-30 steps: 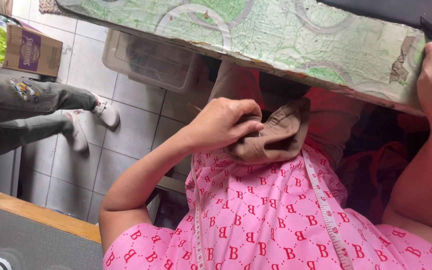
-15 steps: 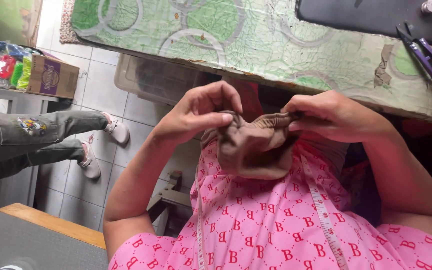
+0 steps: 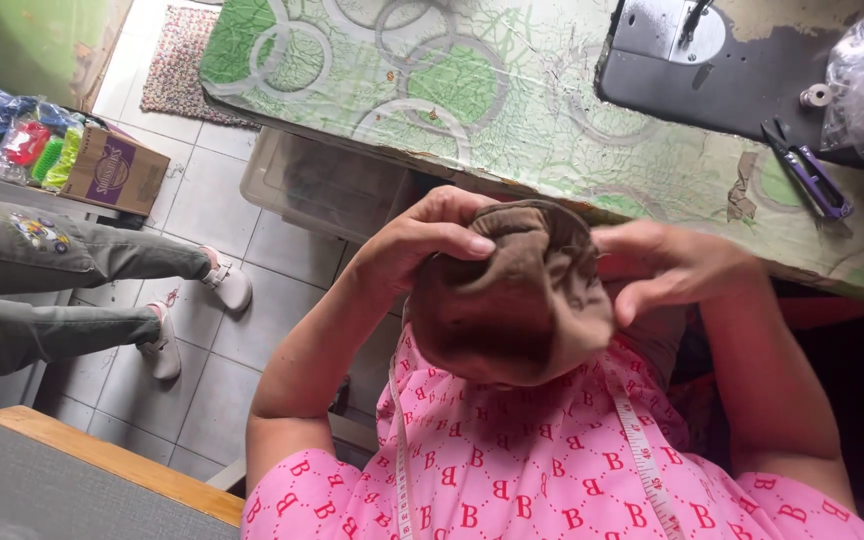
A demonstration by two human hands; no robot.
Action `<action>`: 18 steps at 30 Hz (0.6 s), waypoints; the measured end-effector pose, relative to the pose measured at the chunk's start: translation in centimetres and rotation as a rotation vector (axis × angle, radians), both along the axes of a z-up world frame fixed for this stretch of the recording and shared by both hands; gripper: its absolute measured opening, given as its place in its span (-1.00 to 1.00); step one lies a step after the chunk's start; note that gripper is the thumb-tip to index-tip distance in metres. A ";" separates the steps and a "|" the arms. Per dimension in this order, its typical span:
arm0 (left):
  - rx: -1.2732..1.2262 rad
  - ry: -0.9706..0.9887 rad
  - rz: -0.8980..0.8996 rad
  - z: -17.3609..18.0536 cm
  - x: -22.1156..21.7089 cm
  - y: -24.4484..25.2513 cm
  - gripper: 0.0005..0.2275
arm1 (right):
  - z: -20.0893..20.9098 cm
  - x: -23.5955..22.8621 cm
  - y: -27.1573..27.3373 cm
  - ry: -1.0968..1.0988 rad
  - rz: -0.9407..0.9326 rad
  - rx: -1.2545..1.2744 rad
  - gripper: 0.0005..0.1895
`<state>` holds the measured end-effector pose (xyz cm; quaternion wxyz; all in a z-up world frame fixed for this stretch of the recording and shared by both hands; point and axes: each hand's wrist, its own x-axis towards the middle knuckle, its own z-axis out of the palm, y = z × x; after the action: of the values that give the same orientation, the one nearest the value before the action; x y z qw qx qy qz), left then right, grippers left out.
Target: Sewing and inspecting a baseball cap using an industrial sewing machine
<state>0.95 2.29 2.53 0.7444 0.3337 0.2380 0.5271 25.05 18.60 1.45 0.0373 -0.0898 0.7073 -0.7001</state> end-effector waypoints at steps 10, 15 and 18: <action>-0.030 -0.140 -0.070 -5.9 1.7 0.1 -0.70 | -6.5 6.6 1.3 0.046 -0.451 -0.224 -0.59; 0.090 -0.149 0.011 -5.8 1.2 -0.1 -0.79 | -4.8 8.4 2.6 -0.082 -0.511 -0.005 -0.67; 0.122 -0.300 -0.043 -7.3 1.9 0.7 -0.75 | -4.5 9.4 3.7 -0.080 -0.575 -0.044 -0.74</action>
<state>2.85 2.95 -4.80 0.7611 0.3007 0.0845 0.5685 34.48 22.25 -3.09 -0.1368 0.1412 0.6864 -0.7001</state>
